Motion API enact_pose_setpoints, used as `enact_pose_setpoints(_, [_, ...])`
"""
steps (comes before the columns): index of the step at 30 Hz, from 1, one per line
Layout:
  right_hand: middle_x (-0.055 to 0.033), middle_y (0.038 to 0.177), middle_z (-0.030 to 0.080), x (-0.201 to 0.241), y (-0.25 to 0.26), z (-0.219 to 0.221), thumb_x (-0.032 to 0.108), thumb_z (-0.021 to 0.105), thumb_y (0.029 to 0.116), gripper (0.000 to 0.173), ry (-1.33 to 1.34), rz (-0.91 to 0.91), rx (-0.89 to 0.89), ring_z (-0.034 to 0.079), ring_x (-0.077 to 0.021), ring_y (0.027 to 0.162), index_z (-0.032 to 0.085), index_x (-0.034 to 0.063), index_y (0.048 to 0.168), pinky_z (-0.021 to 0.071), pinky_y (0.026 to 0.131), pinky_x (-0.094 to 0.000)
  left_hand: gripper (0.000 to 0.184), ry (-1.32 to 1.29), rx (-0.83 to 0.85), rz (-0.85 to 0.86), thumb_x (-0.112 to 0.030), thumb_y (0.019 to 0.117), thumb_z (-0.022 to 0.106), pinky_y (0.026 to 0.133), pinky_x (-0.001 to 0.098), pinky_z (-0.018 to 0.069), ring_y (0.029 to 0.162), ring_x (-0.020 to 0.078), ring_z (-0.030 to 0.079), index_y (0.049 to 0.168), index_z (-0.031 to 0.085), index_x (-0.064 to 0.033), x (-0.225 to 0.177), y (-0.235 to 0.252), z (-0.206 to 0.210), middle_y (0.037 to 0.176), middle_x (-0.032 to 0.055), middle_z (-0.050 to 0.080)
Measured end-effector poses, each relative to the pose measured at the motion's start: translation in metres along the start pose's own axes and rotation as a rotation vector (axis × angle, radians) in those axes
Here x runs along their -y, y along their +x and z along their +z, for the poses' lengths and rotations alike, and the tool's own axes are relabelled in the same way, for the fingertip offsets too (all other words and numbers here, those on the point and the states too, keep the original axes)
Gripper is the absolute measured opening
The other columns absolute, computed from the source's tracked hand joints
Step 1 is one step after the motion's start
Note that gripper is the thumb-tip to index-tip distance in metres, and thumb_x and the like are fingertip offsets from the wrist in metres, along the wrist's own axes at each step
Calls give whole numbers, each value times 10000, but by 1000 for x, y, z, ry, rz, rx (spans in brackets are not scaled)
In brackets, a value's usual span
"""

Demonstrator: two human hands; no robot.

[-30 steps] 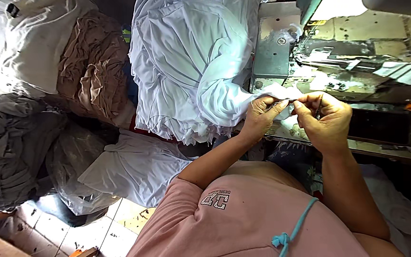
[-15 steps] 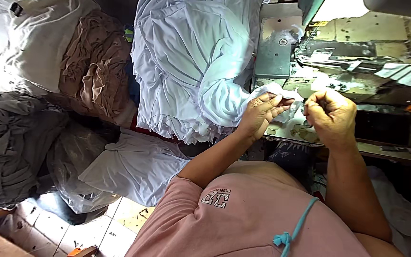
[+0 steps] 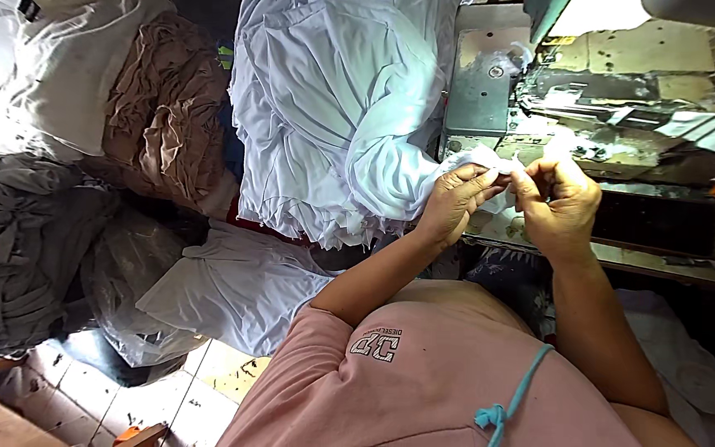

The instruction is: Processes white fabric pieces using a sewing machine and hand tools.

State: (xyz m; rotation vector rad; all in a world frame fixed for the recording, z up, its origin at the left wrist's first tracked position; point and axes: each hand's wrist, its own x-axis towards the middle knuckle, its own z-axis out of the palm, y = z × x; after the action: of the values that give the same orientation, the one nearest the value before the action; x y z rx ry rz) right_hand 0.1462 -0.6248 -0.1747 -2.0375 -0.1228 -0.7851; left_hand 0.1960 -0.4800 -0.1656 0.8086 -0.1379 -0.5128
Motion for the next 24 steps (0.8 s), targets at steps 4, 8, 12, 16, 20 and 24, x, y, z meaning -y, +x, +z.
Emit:
enact_pose_setpoints(4, [131,777,611,-7,-2,-8,100,559,1013,101,533,185,49,538,36,573,565,198,989,463,518,-119,238,-27,-21,-37,27,1051,418,919,342,578,917,176,722,961,634,-15,-3,4,-3,936,90,720])
enact_pose_setpoints(8, [116,831,634,-12,-4,-5,100,544,1026,100,594,204,-11,542,39,583,564,197,1014,435,494,-105,226,-28,-10,-71,26,1054,425,912,333,583,903,173,730,981,635,-15,-2,4,-1,935,90,725])
enact_pose_setpoints(12, [12,1070,721,-5,-2,-1,86,399,1086,169,865,267,-82,646,-9,655,553,156,1087,464,474,-118,250,28,13,-76,1,1063,413,912,348,583,918,173,720,1058,663,20,2,4,-3,975,88,722])
enact_pose_setpoints(16, [54,788,656,-5,-3,11,90,429,1079,131,815,235,-110,583,-17,556,520,169,1027,465,469,-133,171,343,145,11,40,1027,469,811,324,608,857,122,699,1066,636,39,3,3,-11,960,57,688])
enact_pose_setpoints(20, [134,761,584,-19,-8,6,98,459,1062,116,625,148,-63,545,28,589,488,207,1033,437,507,-115,77,786,265,338,14,977,598,728,252,596,756,85,683,961,626,83,0,-2,-29,842,85,674])
enact_pose_setpoints(24, [147,783,573,-25,-15,1,120,474,1055,88,506,114,-17,563,32,639,490,204,1034,485,582,-137,142,952,229,659,10,973,573,702,253,578,848,154,679,909,651,109,-1,-5,-37,988,200,664])
